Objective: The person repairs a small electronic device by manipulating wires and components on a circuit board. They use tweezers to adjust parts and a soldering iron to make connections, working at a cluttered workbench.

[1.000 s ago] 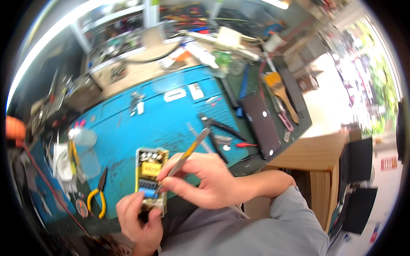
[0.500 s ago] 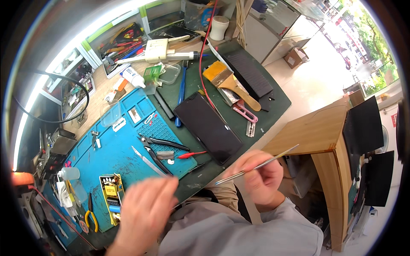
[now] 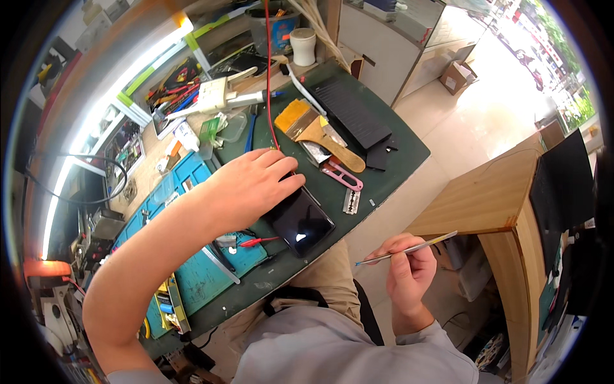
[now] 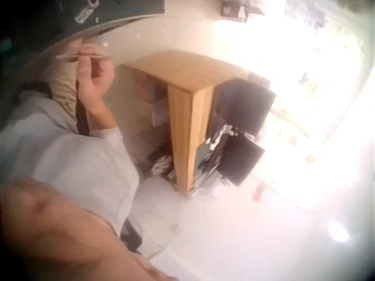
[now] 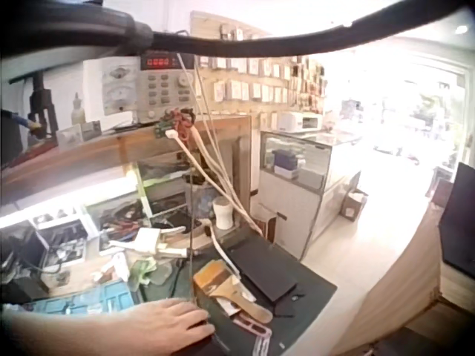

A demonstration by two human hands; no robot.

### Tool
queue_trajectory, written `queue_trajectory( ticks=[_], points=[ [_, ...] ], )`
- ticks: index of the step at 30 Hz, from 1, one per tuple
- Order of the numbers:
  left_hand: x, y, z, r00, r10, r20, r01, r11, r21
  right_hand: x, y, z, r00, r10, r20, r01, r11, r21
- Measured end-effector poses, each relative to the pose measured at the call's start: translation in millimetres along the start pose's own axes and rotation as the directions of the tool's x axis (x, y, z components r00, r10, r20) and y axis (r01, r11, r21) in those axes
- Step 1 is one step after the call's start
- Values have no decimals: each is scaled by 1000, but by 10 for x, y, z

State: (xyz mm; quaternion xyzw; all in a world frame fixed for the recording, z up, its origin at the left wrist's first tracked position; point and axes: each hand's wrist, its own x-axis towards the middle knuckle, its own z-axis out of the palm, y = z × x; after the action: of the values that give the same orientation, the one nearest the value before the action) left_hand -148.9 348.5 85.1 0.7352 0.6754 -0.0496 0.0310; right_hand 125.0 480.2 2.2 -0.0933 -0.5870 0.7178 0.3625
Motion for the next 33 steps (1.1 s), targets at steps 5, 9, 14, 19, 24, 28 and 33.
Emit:
queue_trajectory(
  ticks=[5, 9, 14, 19, 24, 28, 33],
  points=[
    [-46, -18, -16, 995, 76, -58, -69, 991, 115, -8, 43, -23, 1000, 9, 8, -9, 1000, 18],
    [-126, -10, 29, 998, 33, -46, -30, 997, 69, -17, 33, -12, 1000, 0, 19, 0, 1000, 7],
    [-249, 40, 37, 999, -38, -39, 41, 996, 82, -73, 31, 6, 1000, -4, 31, 4, 1000, 17],
    [-406, 441, 51, 974, -173, -146, 164, 984, -67, -115, -8, -2, 999, -10, 37, 9, 1000, 25],
    [-558, 1409, 404, 709, -621, -336, 509, 779, -366, -120, 51, -43, 1000, -4, 9, 4, 1000, 16],
    [-499, 1650, 710, 604, -684, -409, 612, 727, -312, -98, 36, -18, 999, 26, 20, -26, 1000, 6],
    [-449, 1600, 779, 636, -649, -417, 632, 749, -199, -73, 2, -52, 999, -18, 51, 18, 1000, -7]
  ],
)
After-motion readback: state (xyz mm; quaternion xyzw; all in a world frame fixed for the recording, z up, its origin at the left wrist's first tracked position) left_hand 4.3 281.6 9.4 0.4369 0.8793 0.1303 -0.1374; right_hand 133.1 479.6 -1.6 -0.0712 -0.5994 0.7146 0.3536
